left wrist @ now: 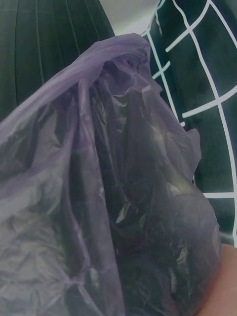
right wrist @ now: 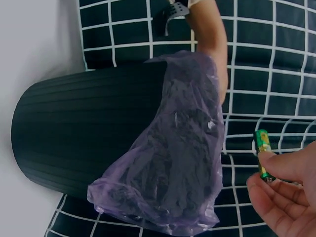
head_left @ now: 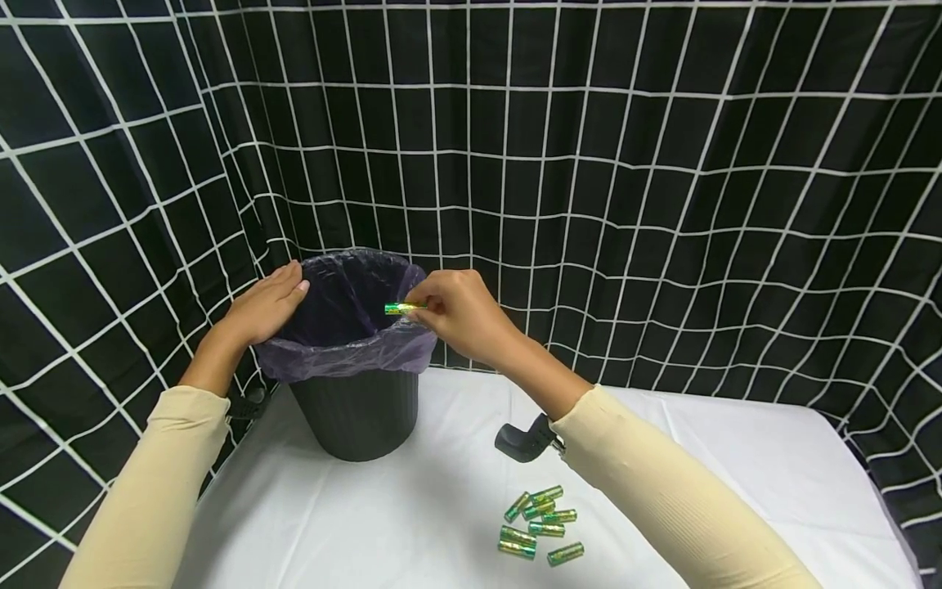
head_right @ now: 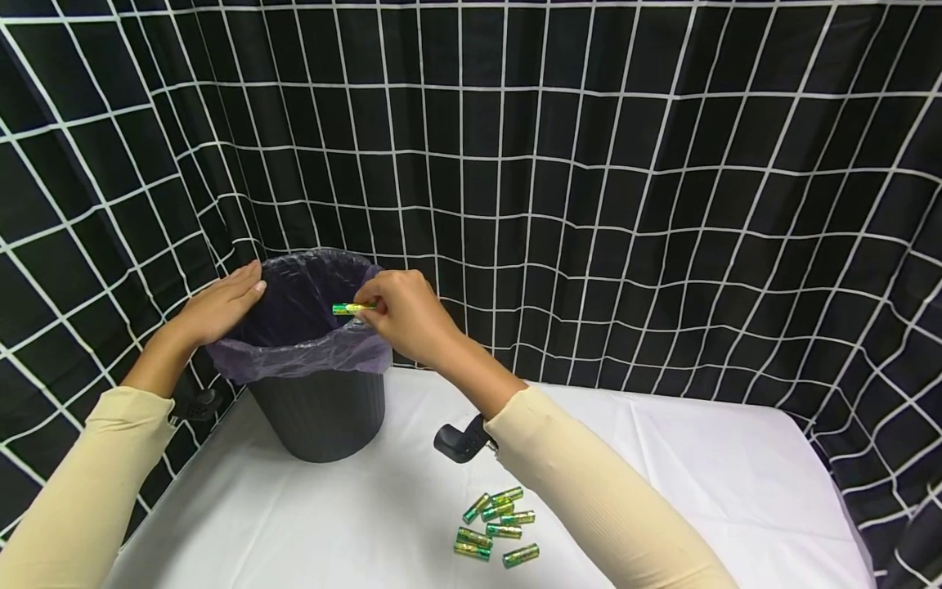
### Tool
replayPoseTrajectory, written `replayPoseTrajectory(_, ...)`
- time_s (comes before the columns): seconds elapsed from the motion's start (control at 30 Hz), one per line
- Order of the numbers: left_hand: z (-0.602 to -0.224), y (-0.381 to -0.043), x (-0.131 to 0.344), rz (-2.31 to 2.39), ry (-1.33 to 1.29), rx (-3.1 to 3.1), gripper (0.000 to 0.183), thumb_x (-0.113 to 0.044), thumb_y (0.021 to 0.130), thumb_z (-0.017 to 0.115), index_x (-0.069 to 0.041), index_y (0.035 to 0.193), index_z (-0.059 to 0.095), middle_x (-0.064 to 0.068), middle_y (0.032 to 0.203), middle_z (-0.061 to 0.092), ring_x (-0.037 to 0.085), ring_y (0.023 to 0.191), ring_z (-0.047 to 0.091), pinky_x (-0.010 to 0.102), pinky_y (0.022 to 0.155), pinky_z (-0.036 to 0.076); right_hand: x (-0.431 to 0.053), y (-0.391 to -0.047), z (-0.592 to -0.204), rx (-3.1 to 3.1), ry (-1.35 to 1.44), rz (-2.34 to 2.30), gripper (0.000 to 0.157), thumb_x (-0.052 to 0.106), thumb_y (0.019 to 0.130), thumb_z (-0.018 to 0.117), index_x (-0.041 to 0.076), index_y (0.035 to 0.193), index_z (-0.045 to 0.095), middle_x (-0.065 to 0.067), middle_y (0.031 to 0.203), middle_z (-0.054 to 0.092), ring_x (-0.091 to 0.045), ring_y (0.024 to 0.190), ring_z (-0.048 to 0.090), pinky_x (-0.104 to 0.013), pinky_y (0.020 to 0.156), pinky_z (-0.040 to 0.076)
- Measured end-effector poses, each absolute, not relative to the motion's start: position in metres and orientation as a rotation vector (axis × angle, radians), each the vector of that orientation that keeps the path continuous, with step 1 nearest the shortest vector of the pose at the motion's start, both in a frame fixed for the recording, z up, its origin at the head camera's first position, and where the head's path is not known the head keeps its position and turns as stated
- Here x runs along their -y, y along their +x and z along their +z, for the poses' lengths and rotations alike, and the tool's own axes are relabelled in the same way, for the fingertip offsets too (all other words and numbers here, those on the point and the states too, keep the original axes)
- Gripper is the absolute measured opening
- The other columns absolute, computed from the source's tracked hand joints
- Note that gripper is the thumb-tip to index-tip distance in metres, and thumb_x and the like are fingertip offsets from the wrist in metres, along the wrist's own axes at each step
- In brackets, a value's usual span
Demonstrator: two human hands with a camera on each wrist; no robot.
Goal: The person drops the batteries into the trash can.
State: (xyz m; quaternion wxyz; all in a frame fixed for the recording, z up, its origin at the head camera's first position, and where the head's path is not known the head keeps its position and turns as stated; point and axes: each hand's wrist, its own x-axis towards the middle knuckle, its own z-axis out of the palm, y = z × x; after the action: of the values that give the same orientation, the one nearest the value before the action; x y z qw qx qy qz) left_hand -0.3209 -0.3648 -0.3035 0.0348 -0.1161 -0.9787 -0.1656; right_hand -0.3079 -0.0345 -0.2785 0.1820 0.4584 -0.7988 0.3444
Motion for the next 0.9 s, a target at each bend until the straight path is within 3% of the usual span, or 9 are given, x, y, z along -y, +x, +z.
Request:
replayPoseTrajectory(0.73, -0.307, -0.319, 0.365, -0.536, -0.328, 3.003, 0.065, -0.038, 0.113, 0.017, 0.010, 0.157, 0.012, 0.029, 0.165, 0.006, 0.043, 0.154, 0.004, 0.054, 0.124, 0.007, 0.070, -0.329, -0.278, 2.392, 1.249, 0.904, 0.010, 0.001, 0.091, 0.075, -0.004, 0.099, 0.078, -0.012, 0.095, 0.075, -0.018, 0.076, 0.068, -0.022, 0.066, 0.055)
replayPoseTrajectory(0.9, -0.305, -0.321, 0.365, -0.524, -0.337, 2.994, 0.066, -0.037, 0.113, 0.017, 0.012, 0.156, 0.013, 0.030, 0.165, 0.008, 0.044, 0.154, 0.005, 0.054, 0.124, 0.008, 0.080, -0.334, -0.277, 2.421, 1.234, 0.847, 0.014, 0.003, 0.092, 0.075, -0.005, 0.103, 0.077, -0.013, 0.094, 0.076, -0.020, 0.081, 0.070, -0.025, 0.072, 0.057)
